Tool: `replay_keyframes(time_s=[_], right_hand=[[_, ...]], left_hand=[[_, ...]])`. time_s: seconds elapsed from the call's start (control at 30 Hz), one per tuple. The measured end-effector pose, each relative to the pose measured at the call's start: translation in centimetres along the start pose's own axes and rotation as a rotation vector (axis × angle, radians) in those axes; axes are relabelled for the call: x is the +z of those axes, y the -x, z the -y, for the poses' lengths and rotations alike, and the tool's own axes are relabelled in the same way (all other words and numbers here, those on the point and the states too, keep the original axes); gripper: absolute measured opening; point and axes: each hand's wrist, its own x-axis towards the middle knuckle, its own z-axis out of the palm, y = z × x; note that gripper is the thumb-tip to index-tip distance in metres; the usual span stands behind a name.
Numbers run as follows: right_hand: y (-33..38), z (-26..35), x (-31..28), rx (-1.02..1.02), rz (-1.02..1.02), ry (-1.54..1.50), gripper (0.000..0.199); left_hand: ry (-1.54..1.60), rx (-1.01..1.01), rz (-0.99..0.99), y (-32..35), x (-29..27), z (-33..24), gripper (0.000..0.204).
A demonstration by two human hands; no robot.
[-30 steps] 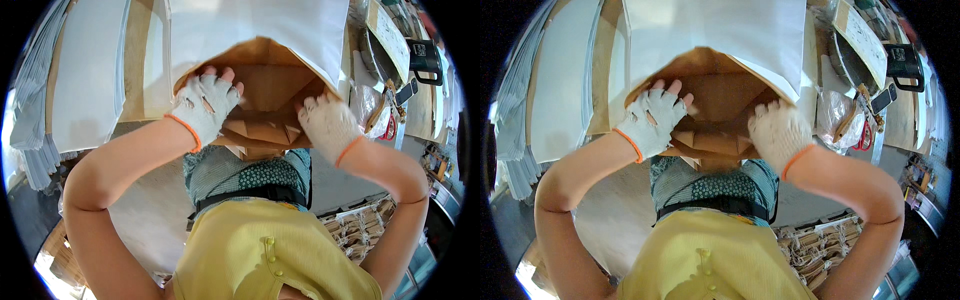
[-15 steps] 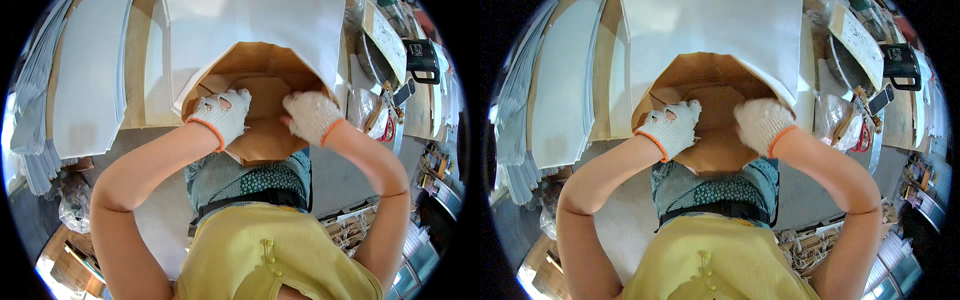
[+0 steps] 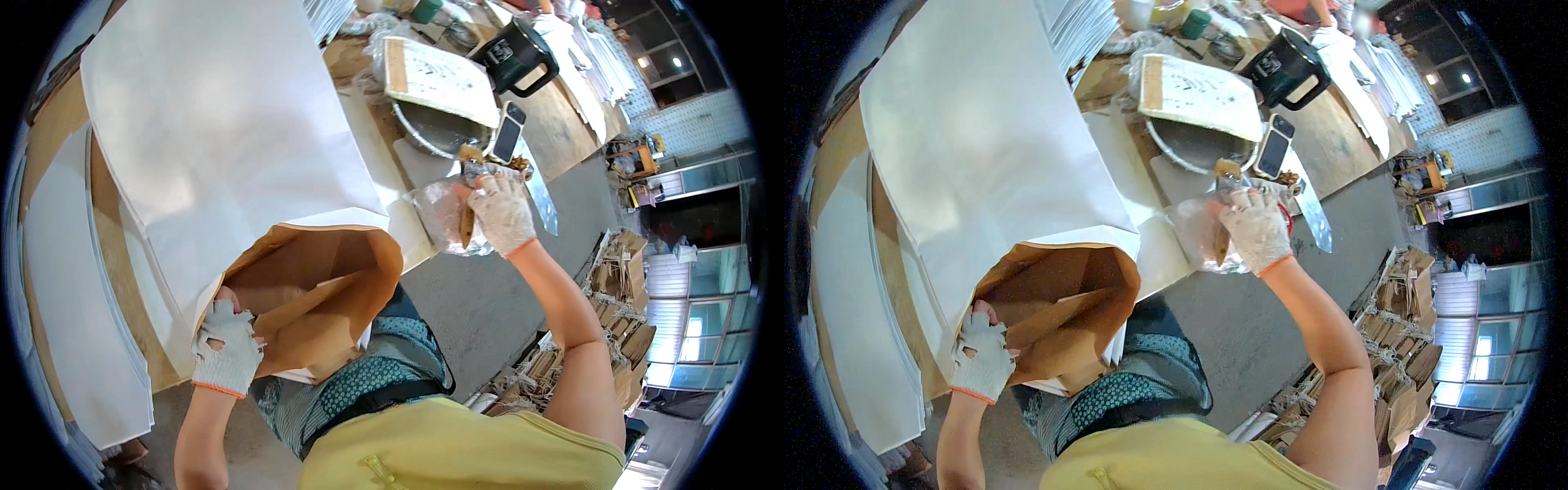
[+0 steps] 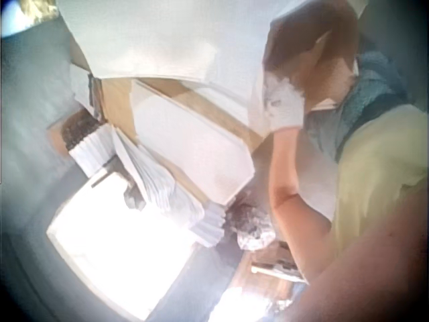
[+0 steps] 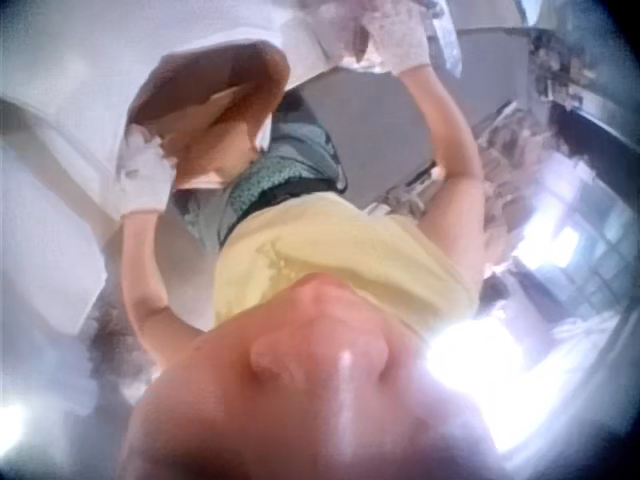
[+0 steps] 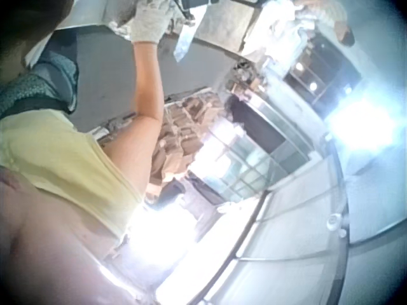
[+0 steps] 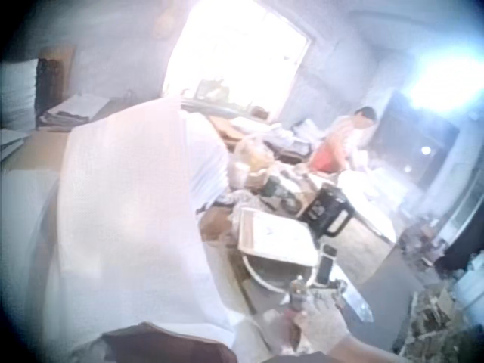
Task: The person repeatedly opens a brown paper bag, applies glue to its inner seam with a brush, and folds the white paper flaps inward to seal the bag. This cycle is performed multiple times on successive bags.
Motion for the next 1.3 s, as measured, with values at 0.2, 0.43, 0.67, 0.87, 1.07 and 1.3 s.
replay_keyframes(time_s=[0.2, 0.43, 0.67, 0.87, 1.07, 1.3], right_hand=[[-3.5, -3.2, -1.5, 0.091, -0.537, -0.730, 0.020], [-7.7, -5.3, 5.9, 0.540, -0.371, -1.437, 0.024], [-9.6, -4.8, 6.6, 1.014, -0.219, -1.853, 0.020], [-9.2, -6.9, 8.6, 1.350, -0.125, -1.900, 0.017], [-7.4, -6.2, 2.0, 1.021, -0.070, -1.776, 0.015], [-4.3, 4.3, -10.3, 0.189, 0.105, -1.838, 0.023]], left_hand=[[-0.253, 0.157, -0.064, -0.7, 0.0, -1.9, 0.051], [-0.452, 0.271, -0.048, 0.4, -0.5, -3.5, 0.028], [-0.472, 0.339, -0.074, 0.5, 0.2, -3.2, 0.036], [-0.449, 0.426, -0.067, 0.3, 0.0, -4.9, 0.033], [-0.434, 0.559, 0.017, -0.4, -1.1, -6.0, 0.038], [-0.515, 0.191, 0.175, -0.4, -3.4, -4.1, 0.065]])
